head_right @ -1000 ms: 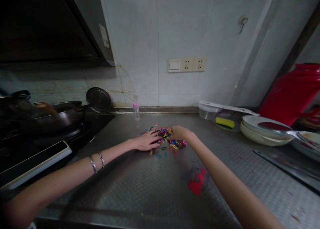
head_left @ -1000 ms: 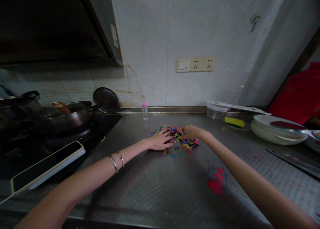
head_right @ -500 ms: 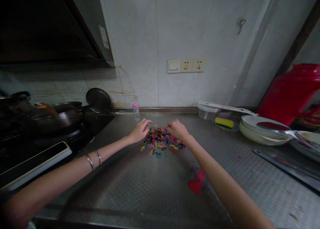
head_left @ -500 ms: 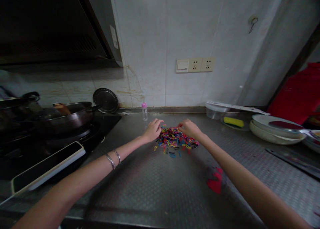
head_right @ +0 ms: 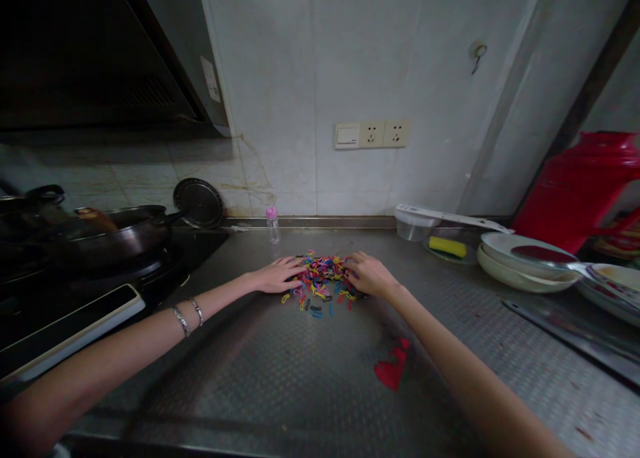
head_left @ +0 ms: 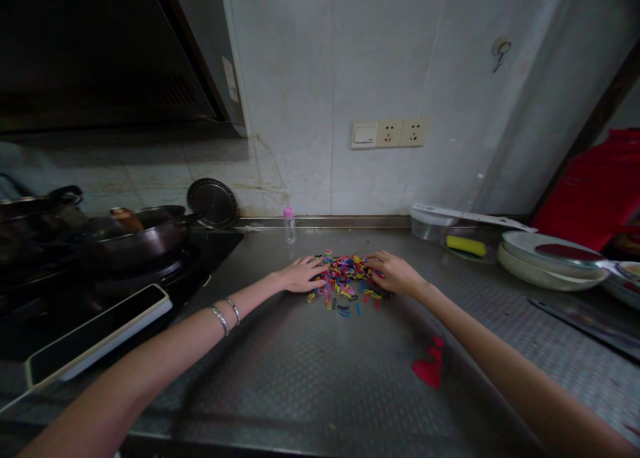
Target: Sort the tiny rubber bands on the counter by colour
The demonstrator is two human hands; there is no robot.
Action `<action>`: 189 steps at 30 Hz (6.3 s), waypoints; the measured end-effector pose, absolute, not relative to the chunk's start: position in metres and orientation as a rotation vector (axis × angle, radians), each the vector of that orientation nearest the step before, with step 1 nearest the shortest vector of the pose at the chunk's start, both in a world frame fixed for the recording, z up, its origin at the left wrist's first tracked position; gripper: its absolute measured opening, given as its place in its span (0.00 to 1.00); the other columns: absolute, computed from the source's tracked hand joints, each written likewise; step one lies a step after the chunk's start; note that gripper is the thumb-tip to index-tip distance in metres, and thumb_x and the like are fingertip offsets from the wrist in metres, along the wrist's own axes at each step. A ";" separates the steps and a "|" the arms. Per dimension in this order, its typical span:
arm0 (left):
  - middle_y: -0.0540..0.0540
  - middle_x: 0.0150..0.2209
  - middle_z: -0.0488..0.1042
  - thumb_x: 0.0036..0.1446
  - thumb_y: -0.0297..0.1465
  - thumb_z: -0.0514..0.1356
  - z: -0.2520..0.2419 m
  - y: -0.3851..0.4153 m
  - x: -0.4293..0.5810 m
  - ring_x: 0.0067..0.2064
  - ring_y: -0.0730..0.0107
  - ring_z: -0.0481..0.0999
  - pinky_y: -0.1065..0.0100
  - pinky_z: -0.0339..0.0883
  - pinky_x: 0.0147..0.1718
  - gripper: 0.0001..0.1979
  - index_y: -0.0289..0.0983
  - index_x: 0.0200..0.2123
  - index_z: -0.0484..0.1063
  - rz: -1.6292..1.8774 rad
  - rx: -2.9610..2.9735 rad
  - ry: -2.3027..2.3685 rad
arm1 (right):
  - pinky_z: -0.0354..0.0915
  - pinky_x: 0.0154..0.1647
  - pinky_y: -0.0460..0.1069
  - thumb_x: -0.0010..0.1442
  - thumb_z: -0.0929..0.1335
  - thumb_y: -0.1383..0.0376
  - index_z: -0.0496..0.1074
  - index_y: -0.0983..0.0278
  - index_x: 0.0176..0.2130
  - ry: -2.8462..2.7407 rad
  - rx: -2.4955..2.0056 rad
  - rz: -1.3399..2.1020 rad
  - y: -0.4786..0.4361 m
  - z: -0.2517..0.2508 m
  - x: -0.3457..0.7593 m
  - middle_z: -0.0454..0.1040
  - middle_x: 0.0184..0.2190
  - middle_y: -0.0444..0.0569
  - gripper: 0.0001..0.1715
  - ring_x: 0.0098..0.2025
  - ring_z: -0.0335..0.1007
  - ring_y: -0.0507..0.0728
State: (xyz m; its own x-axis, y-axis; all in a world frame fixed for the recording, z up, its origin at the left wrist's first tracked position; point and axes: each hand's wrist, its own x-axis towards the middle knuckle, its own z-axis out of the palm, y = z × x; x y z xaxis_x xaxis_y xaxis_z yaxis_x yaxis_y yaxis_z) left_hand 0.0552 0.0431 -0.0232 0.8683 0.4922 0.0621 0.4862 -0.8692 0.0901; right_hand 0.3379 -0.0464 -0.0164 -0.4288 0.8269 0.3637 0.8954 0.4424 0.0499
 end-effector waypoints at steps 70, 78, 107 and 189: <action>0.46 0.28 0.72 0.41 0.31 0.62 -0.011 0.167 0.124 0.29 0.70 0.70 0.69 0.62 0.30 0.10 0.34 0.30 0.68 1.387 1.887 1.340 | 0.57 0.30 0.44 0.55 0.60 0.63 0.72 0.59 0.38 -1.858 -1.915 -0.282 -0.052 -0.021 0.347 0.74 0.34 0.47 0.14 0.34 0.68 0.53; 0.44 0.30 0.73 0.42 0.31 0.62 -0.011 0.150 0.162 0.30 0.69 0.71 0.69 0.63 0.31 0.12 0.32 0.32 0.69 1.342 1.922 1.151 | 0.58 0.31 0.44 0.56 0.60 0.63 0.72 0.58 0.38 -1.880 -1.911 -0.290 -0.051 -0.022 0.346 0.74 0.36 0.46 0.14 0.36 0.69 0.54; 0.45 0.31 0.72 0.40 0.29 0.62 -0.036 0.148 0.184 0.30 0.70 0.69 0.70 0.61 0.31 0.16 0.31 0.36 0.68 1.252 1.932 1.169 | 0.59 0.33 0.45 0.56 0.59 0.63 0.72 0.58 0.39 -1.838 -2.005 -0.269 -0.053 -0.021 0.342 0.74 0.39 0.46 0.16 0.38 0.68 0.54; 0.49 0.20 0.70 0.38 0.33 0.57 -0.018 -0.002 0.039 0.23 0.74 0.65 0.75 0.54 0.22 0.10 0.32 0.23 0.73 0.241 2.310 1.130 | 0.59 0.38 0.44 0.51 0.62 0.68 0.70 0.63 0.31 -2.303 -1.381 0.090 -0.101 -0.003 0.260 0.72 0.33 0.48 0.08 0.37 0.66 0.52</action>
